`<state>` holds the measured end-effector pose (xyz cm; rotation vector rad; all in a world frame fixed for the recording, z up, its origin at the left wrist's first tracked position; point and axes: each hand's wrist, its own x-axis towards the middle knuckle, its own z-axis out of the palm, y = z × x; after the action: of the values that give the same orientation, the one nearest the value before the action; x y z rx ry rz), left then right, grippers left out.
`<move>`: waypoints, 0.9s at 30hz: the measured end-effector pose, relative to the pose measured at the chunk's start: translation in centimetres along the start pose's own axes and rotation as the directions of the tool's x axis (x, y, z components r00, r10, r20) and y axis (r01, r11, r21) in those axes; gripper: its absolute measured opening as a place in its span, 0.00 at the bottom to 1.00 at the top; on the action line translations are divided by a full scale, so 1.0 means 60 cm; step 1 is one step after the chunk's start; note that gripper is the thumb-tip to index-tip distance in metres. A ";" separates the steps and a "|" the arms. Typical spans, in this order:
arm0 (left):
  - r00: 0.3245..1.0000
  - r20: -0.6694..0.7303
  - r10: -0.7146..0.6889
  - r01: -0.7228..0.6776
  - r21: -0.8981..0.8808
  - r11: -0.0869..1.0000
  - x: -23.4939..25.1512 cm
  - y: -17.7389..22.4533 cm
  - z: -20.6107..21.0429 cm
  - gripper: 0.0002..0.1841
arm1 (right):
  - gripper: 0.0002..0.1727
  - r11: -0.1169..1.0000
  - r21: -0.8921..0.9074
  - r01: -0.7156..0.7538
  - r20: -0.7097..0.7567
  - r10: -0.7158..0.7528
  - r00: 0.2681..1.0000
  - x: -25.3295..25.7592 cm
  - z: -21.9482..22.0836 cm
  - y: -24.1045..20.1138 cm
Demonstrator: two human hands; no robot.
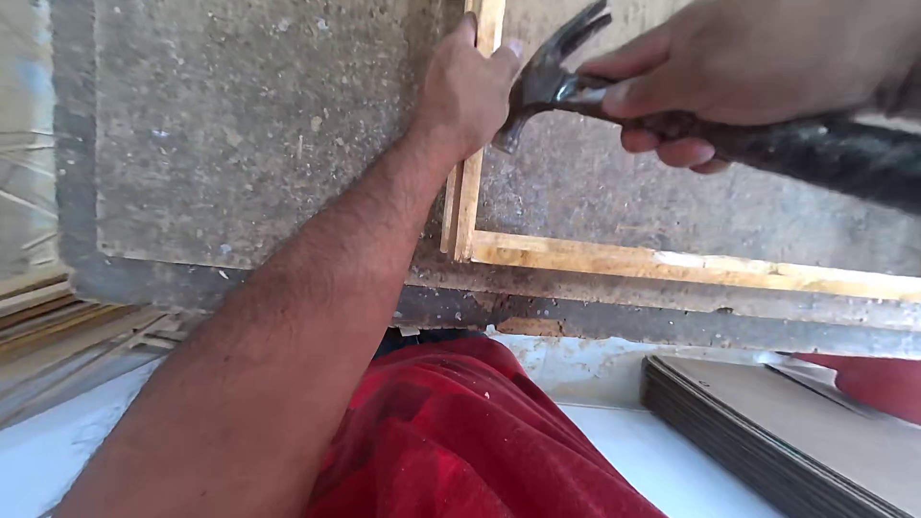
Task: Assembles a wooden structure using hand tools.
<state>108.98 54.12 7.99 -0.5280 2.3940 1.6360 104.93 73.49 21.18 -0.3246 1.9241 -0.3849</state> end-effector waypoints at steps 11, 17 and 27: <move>1.000 -0.001 -0.025 0.025 0.047 0.999 -0.009 0.007 -0.005 0.23 | 0.24 0.998 0.070 -0.005 0.262 -0.013 0.965 -0.009 0.058 -0.002; 0.930 0.104 0.353 -0.336 -0.152 0.929 -0.080 -0.073 -0.035 0.38 | 0.26 0.965 0.260 -0.027 0.129 -0.007 0.992 -0.054 0.096 0.026; 0.700 -0.050 0.712 -0.624 0.442 0.645 -0.253 -0.240 0.020 0.41 | 0.28 0.881 0.471 0.042 0.019 -0.058 0.998 -0.089 0.138 0.091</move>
<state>128.59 53.30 0.54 0.3462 3.2375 1.2443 114.36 79.67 20.46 -0.0570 1.7237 -0.8588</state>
